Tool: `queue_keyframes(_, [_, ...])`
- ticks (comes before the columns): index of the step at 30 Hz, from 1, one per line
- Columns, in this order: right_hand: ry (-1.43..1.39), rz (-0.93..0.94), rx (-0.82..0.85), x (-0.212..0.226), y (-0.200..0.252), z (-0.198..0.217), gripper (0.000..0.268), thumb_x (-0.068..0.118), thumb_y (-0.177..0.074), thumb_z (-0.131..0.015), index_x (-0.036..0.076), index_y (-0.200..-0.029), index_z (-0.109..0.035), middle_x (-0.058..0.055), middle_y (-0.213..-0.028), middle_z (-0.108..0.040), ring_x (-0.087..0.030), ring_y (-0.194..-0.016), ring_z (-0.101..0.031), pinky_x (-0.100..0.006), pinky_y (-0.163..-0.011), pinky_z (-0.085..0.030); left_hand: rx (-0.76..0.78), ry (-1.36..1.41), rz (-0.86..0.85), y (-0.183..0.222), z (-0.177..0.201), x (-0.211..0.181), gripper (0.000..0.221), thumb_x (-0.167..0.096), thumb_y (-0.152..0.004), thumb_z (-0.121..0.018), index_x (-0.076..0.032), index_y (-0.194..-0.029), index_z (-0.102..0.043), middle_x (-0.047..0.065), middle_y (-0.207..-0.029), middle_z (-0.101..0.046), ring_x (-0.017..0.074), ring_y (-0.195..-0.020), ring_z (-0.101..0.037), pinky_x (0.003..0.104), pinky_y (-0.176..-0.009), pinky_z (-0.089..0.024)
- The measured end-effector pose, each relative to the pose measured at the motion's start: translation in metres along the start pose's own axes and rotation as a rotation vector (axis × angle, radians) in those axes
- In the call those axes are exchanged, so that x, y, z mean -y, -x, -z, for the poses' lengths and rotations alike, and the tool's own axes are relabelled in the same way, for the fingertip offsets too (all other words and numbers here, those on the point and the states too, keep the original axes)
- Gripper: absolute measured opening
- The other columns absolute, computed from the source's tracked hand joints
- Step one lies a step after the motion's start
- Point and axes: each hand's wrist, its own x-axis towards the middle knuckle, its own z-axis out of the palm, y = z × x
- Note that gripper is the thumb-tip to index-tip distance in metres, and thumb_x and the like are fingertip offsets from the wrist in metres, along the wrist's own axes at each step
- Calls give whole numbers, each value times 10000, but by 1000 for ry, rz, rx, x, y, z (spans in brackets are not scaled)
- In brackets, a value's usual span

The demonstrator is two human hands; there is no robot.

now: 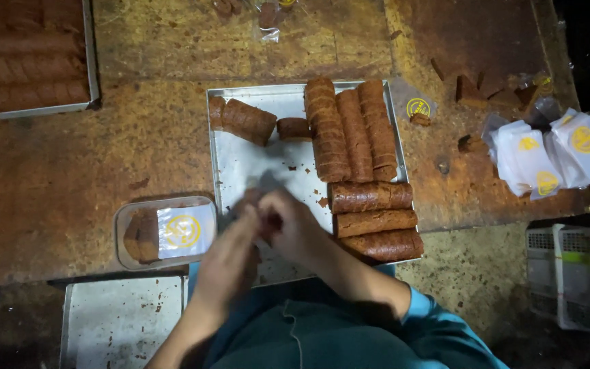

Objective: Sorting and arranging cylindrical baked goods into trays and containers

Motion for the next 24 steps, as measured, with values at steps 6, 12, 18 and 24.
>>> queue_keyframes(6, [655,-332,538,-60,-10,38,539,470,-1066,-230,369,-1595,-240,78,-1469,-585,-37,-387,-265,-188,-318,-185,-162,85,202,18,-23,55,298,-27,-1043,-470,31,-1279,-643,210,-1340,-645,320,-1246,-607,410,-1123,-432])
queue_keyframes(12, [434,89,-291,-12,-84,90,451,374,-1055,-515,79,-1394,-551,-192,-1489,-530,-390,-1396,-491,-560,-1168,-385,61,98,608,14,37,43,128,-25,-940,-565,-97,-971,-666,50,-1025,-726,237,-922,-708,340,-817,-526])
queue_keyframes(18, [899,-532,395,-57,-119,84,734,601,-954,-506,175,-1541,-389,-127,-1712,-40,-361,-1567,63,-614,-1224,88,-10,42,559,21,34,47,237,-144,-1012,-555,-48,-1110,-748,113,-1119,-757,281,-1019,-730,378,-891,-569])
queue_keyframes(24, [640,-607,668,15,-83,46,947,-72,-926,-559,327,-1641,-83,-112,-1697,-163,-357,-1488,-283,-255,-838,-593,-160,75,686,33,30,49,125,-58,-890,-649,-135,-820,-580,-30,-796,-614,139,-741,-595,277,-754,-459])
